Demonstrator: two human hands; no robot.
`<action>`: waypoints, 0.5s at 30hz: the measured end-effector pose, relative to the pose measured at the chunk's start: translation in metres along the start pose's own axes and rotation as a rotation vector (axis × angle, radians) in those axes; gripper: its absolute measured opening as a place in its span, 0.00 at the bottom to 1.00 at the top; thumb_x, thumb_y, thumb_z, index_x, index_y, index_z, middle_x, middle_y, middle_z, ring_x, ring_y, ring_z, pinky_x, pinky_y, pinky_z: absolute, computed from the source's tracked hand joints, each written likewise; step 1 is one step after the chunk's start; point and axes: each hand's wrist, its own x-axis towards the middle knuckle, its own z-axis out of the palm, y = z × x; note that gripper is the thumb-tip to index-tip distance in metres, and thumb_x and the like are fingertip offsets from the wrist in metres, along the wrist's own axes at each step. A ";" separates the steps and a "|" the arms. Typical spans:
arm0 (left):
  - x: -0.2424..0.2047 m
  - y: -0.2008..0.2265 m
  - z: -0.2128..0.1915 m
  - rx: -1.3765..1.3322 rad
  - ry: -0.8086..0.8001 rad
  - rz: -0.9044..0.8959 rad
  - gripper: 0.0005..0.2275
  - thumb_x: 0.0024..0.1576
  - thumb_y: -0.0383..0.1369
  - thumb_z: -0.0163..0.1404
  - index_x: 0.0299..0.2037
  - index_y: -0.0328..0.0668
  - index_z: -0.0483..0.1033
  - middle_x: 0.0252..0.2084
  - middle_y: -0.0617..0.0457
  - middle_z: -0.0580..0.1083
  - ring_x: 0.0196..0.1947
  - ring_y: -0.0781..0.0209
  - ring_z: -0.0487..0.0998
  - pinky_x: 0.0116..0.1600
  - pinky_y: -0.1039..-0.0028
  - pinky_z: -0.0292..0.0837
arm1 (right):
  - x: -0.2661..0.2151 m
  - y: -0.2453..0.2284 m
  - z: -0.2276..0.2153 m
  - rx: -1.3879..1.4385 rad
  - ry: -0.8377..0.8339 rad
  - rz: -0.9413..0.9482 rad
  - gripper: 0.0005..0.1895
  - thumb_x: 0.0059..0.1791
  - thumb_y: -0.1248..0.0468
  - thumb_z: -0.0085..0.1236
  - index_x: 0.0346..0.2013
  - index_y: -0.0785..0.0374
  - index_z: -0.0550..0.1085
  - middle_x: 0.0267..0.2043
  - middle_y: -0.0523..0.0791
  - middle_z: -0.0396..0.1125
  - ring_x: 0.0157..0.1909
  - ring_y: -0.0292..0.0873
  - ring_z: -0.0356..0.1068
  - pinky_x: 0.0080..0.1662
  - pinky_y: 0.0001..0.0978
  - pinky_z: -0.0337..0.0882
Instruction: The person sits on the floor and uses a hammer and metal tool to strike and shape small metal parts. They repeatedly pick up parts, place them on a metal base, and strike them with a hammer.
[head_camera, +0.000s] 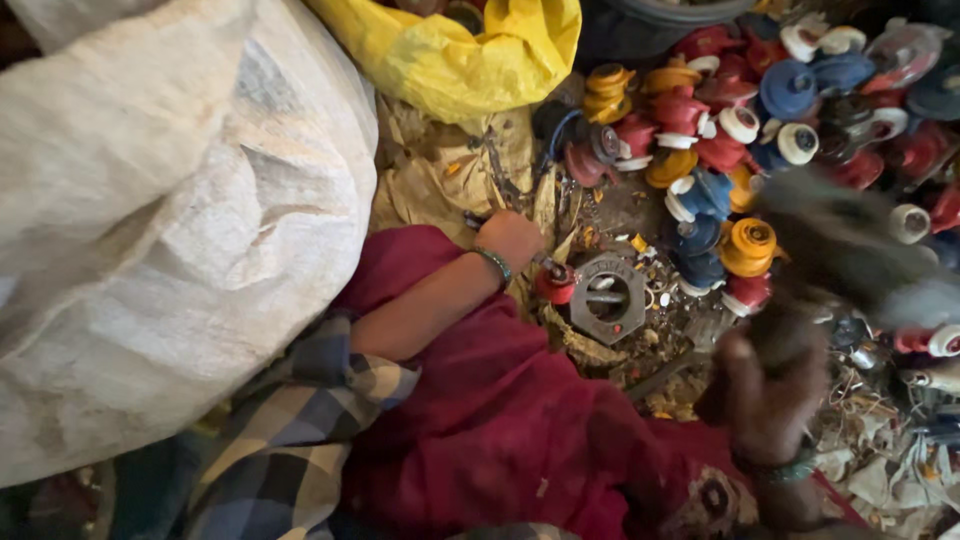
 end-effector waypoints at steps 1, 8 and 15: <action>0.000 0.000 0.001 0.003 0.018 -0.005 0.08 0.56 0.32 0.50 0.34 0.48 0.85 0.35 0.52 0.81 0.37 0.52 0.84 0.36 0.61 0.79 | -0.003 0.008 -0.004 0.111 0.036 -0.099 0.14 0.57 0.64 0.56 0.53 0.64 0.63 0.33 0.45 0.68 0.29 0.41 0.69 0.34 0.30 0.71; 0.002 -0.001 0.004 -0.050 0.085 -0.042 0.08 0.56 0.32 0.50 0.33 0.46 0.85 0.34 0.49 0.81 0.35 0.52 0.84 0.36 0.60 0.79 | -0.007 0.125 0.043 -0.704 -0.449 0.051 0.28 0.46 0.54 0.61 0.57 0.63 0.67 0.33 0.60 0.73 0.33 0.66 0.73 0.35 0.56 0.71; 0.004 0.004 0.015 -0.240 0.140 -0.070 0.08 0.54 0.32 0.50 0.32 0.45 0.84 0.32 0.46 0.81 0.35 0.47 0.84 0.37 0.57 0.79 | -0.005 0.053 0.007 -0.512 -0.164 0.259 0.19 0.53 0.53 0.60 0.47 0.65 0.70 0.28 0.52 0.73 0.27 0.51 0.73 0.31 0.43 0.72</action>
